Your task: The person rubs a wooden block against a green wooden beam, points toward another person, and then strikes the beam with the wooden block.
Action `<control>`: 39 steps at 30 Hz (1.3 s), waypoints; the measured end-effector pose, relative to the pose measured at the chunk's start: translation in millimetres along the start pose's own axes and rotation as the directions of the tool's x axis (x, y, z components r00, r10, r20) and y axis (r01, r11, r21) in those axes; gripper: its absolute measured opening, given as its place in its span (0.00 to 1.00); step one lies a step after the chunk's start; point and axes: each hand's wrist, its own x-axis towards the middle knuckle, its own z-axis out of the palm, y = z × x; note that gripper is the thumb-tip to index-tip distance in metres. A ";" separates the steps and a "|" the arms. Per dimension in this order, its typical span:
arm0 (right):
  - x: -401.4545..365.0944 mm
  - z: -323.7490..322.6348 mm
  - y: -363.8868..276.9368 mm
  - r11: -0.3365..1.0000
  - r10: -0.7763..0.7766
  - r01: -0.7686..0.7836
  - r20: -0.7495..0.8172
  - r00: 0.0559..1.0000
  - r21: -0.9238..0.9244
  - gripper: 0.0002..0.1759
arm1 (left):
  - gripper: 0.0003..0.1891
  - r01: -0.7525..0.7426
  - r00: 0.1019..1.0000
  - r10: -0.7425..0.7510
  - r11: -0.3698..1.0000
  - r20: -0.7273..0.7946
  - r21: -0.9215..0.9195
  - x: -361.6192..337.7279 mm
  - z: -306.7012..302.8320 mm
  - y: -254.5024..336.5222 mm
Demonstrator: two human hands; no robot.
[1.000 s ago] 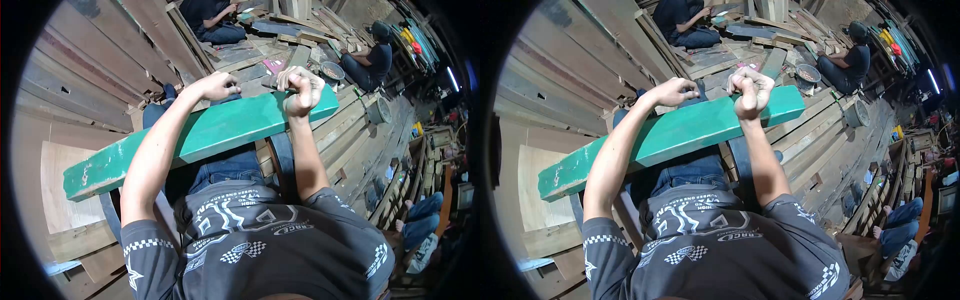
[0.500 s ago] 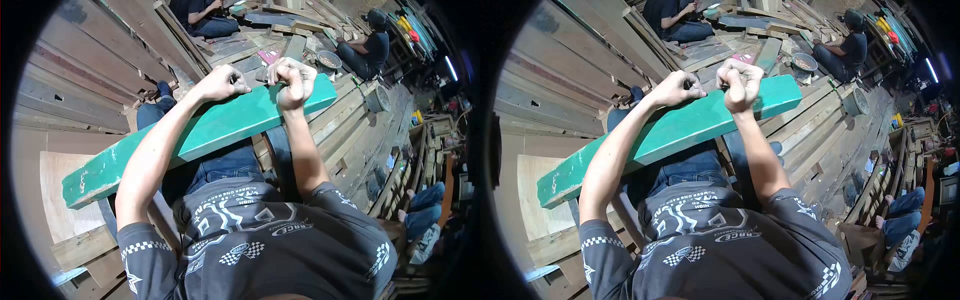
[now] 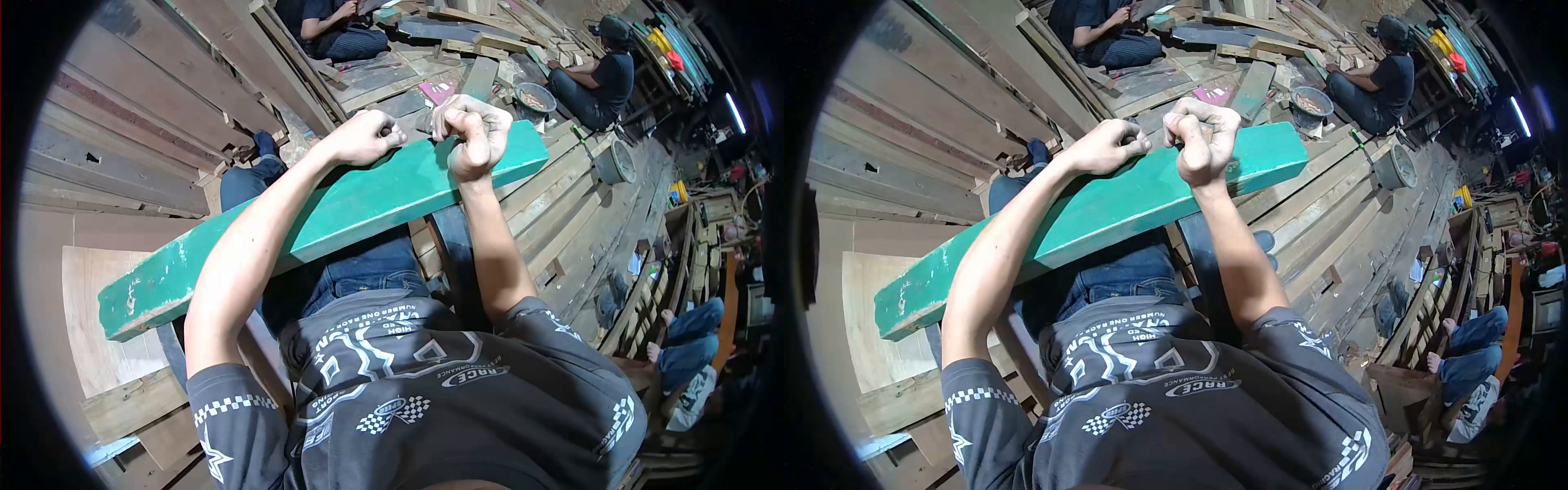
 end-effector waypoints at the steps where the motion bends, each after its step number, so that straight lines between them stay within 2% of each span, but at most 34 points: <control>1: -0.4 0.6 -0.9 1.000 0.006 -0.006 -0.009 1.000 0.005 0.14 | 0.18 0.035 0.998 -0.034 0.999 -0.045 0.018 0.8 -0.2 0.1; 2: -0.6 1.0 -1.4 1.000 0.011 -0.011 -0.017 1.000 0.010 0.15 | 0.19 0.084 0.995 -0.081 0.995 -0.055 0.055 1.5 -4.4 -1.1; 4: -0.5 -0.2 -1.4 1.000 0.016 -0.016 0.002 1.000 0.013 0.15 | 0.20 0.046 0.972 -0.058 0.997 -0.229 -0.057 3.1 -3.9 -13.8; 9: -0.8 -1.3 -2.3 0.999 0.039 -0.040 0.036 0.999 0.012 0.14 | 0.22 0.098 0.961 -0.130 0.985 -0.242 -0.141 -1.5 -11.1 -22.2; 11: -1.8 0.1 -5.3 0.997 0.064 -0.066 0.053 0.997 0.035 0.13 | 0.19 0.103 0.956 -0.116 0.993 -0.269 -0.063 2.1 -11.9 -28.3; 14: -7.4 8.1 -17.1 0.996 -0.001 -0.026 0.313 0.950 0.083 0.12 | 0.18 0.116 0.933 -0.127 0.992 -0.336 -0.055 0.6 -15.0 -29.6; 15: -11.8 14.1 -26.8 0.998 0.031 -0.052 0.382 0.924 0.046 0.11 | 0.18 0.122 0.930 -0.139 0.990 -0.339 -0.072 -1.3 -18.7 -27.1; 16: -11.2 13.9 -27.2 0.999 -0.016 0.035 0.460 0.888 -0.032 0.10 | 0.18 0.128 0.928 -0.151 0.988 -0.340 -0.087 -2.2 -20.7 -26.7; 18: -7.2 11.3 -16.7 1.000 0.030 -0.025 0.424 0.905 -0.017 0.10 | 0.19 0.051 0.875 -0.089 0.994 -0.476 -0.092 -4.3 -20.1 -26.7; 19: -3.0 6.2 -7.2 0.979 0.153 -0.192 0.385 0.910 0.064 0.10 | 0.19 0.073 0.880 -0.112 0.992 -0.461 -0.101 -3.1 -23.4 -29.8; 20: 2.1 0.0 7.2 0.963 0.184 -0.242 0.366 0.912 0.120 0.09 | 0.18 0.094 0.885 -0.134 0.989 -0.446 -0.111 -2.7 -27.3 -33.4; 22: 0.4 6.4 -9.7 0.949 0.293 -0.315 0.366 0.883 -0.001 0.09 | 0.18 0.057 0.840 -0.077 0.997 -0.537 -0.054 -2.1 -26.0 -36.3; 23: 3.6 6.6 -20.7 0.989 0.145 -0.107 0.501 0.853 -0.104 0.09 | 0.19 0.172 0.887 -0.183 0.983 -0.424 -0.065 -5.6 -30.8 -34.8; 24: -1.1 10.9 -28.3 0.998 0.064 -0.052 0.513 0.856 -0.038 0.08 | 0.20 0.171 0.885 -0.179 0.984 -0.429 -0.056 -5.9 -30.8 -35.8; 26: 1.6 8.5 -39.1 0.999 0.005 0.022 0.607 0.794 -0.037 0.07 | 0.20 0.170 0.889 -0.168 0.985 -0.426 -0.033 -4.7 -30.3 -39.2; 27: 0.3 7.9 -31.9 0.999 0.011 -0.035 0.577 0.817 0.032 0.09 | 0.20 0.166 0.885 -0.163 0.986 -0.435 -0.033 -4.5 -29.3 -41.0; 28: 3.0 -1.6 -18.2 0.994 0.094 -0.109 0.575 0.813 -0.009 0.09 | 0.20 0.176 0.880 -0.185 0.983 -0.438 -0.061 -6.1 -27.7 -39.2; 30: 3.2 -5.4 3.8 0.936 0.282 -0.347 0.452 0.846 0.065 0.09 | 0.21 0.186 0.870 -0.215 0.977 -0.444 -0.108 -8.0 -28.1 -32.7; 31: 6.8 -2.2 -2.1 0.932 0.301 -0.358 0.437 0.847 0.052 0.09 | 0.21 0.169 0.880 -0.164 0.985 -0.446 -0.029 -6.2 -30.0 -37.9; 32: 6.1 2.3 -15.4 0.947 0.302 -0.318 0.466 0.832 -0.045 0.09 | 0.20 0.131 0.868 -0.130 0.991 -0.479 -0.031 -4.1 -27.3 -45.6; 34: 3.9 18.0 -60.9 0.991 0.081 0.001 0.602 0.794 -0.136 0.12 | 0.18 0.150 0.884 -0.133 0.989 -0.447 0.004 -3.8 -29.9 -49.9; 35: 0.6 20.4 -69.6 0.994 0.035 0.036 0.620 0.784 -0.101 0.13 | 0.17 0.124 0.880 -0.142 0.990 -0.454 -0.068 -3.0 -27.7 -55.0; 36: -2.0 17.7 -71.6 0.987 0.090 0.012 0.617 0.782 -0.158 0.12 | 0.16 0.152 0.888 -0.148 0.988 -0.435 -0.026 -5.2 -29.4 -48.7; 38: 1.2 16.6 -49.2 0.992 0.109 -0.049 0.569 0.815 -0.119 0.11 | 0.16 0.163 0.895 -0.184 0.983 -0.407 -0.085 -7.3 -31.1 -38.5; 39: 5.2 14.5 -34.1 0.981 0.109 -0.003 0.541 0.834 -0.194 0.12 | 0.16 0.174 0.894 -0.184 0.983 -0.409 -0.061 -6.7 -31.7 -36.7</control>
